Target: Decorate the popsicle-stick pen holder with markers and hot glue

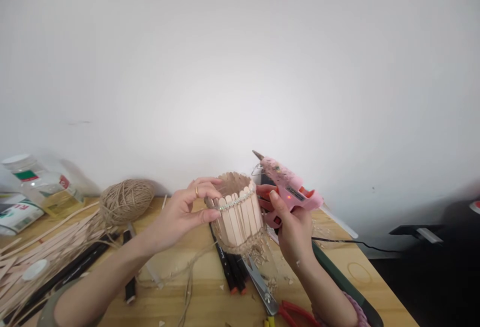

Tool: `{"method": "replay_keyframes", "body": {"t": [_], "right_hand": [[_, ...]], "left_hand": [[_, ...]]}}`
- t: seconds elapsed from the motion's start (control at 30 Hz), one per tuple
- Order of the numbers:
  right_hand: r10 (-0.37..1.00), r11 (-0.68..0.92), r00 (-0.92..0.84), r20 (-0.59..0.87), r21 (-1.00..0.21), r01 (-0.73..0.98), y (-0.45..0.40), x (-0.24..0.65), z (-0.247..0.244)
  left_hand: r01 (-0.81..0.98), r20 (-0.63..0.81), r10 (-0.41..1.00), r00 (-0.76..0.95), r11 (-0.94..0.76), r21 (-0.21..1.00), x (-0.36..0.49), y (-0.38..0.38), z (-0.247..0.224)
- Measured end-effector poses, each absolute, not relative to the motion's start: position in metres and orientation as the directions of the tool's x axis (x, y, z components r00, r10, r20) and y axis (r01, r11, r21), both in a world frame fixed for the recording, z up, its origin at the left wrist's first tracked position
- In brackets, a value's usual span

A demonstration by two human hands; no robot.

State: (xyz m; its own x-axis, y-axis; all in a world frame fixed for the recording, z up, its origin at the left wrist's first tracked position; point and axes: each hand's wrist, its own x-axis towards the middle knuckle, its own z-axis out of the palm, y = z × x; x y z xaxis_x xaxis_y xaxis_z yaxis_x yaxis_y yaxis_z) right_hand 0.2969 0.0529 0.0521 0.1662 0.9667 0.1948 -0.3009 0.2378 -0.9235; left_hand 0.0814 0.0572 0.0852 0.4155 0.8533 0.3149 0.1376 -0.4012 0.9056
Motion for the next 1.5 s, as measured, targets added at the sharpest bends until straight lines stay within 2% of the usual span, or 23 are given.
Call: {"method": "replay_keyframes", "body": {"t": [0.13,0.23,0.43,0.57,0.67,0.8,0.93,1.1,1.23,1.37,1.5], "right_hand": [[0.941,0.284,0.297,0.164,-0.861,-0.423,0.058,0.301,0.058],[0.942,0.283,0.301,0.146,-0.830,-0.482,0.061,0.306,0.062],[0.992,0.122,0.089,0.089,-0.856,-0.503,0.068,0.317,0.059],[0.977,0.163,-0.045,0.209,-0.866,-0.473,0.073,0.322,0.049],[0.952,0.140,-0.182,0.245,-0.880,-0.454,0.074,0.325,0.046],[0.899,0.195,-0.284,0.332,-0.887,-0.419,0.072,0.325,0.049],[0.858,0.270,-0.315,0.407,-0.878,-0.396,0.070,0.324,0.051],[0.906,0.292,-0.189,0.378,-0.883,-0.367,0.066,0.320,0.050],[0.920,0.341,-0.096,0.381,-0.896,-0.286,0.061,0.314,0.052],[0.932,0.353,-0.033,0.362,-0.923,-0.151,0.056,0.311,0.056],[0.941,0.334,-0.015,0.338,-0.935,-0.122,0.052,0.310,0.060]], "left_hand": [[0.031,0.297,0.852,0.432,-0.343,0.939,0.077,0.060,0.080],[-0.049,0.310,0.830,0.464,-0.326,0.944,0.073,0.063,0.076],[-0.167,0.351,0.754,0.555,-0.313,0.935,0.073,0.068,0.070],[-0.241,0.404,0.688,0.603,-0.325,0.914,0.077,0.073,0.067],[-0.298,0.440,0.611,0.658,-0.325,0.897,0.077,0.081,0.063],[-0.375,0.420,0.539,0.730,-0.198,0.906,0.076,0.089,0.056],[-0.443,0.386,0.609,0.693,-0.064,0.894,0.077,0.093,0.047],[-0.445,0.177,0.818,0.547,0.106,0.889,0.083,0.095,0.038],[-0.432,0.039,0.863,0.504,0.212,0.877,0.095,0.087,0.036],[-0.401,0.079,0.862,0.500,0.149,0.904,0.102,0.075,0.039],[-0.328,0.117,0.856,0.504,0.065,0.942,0.105,0.065,0.049]]}}
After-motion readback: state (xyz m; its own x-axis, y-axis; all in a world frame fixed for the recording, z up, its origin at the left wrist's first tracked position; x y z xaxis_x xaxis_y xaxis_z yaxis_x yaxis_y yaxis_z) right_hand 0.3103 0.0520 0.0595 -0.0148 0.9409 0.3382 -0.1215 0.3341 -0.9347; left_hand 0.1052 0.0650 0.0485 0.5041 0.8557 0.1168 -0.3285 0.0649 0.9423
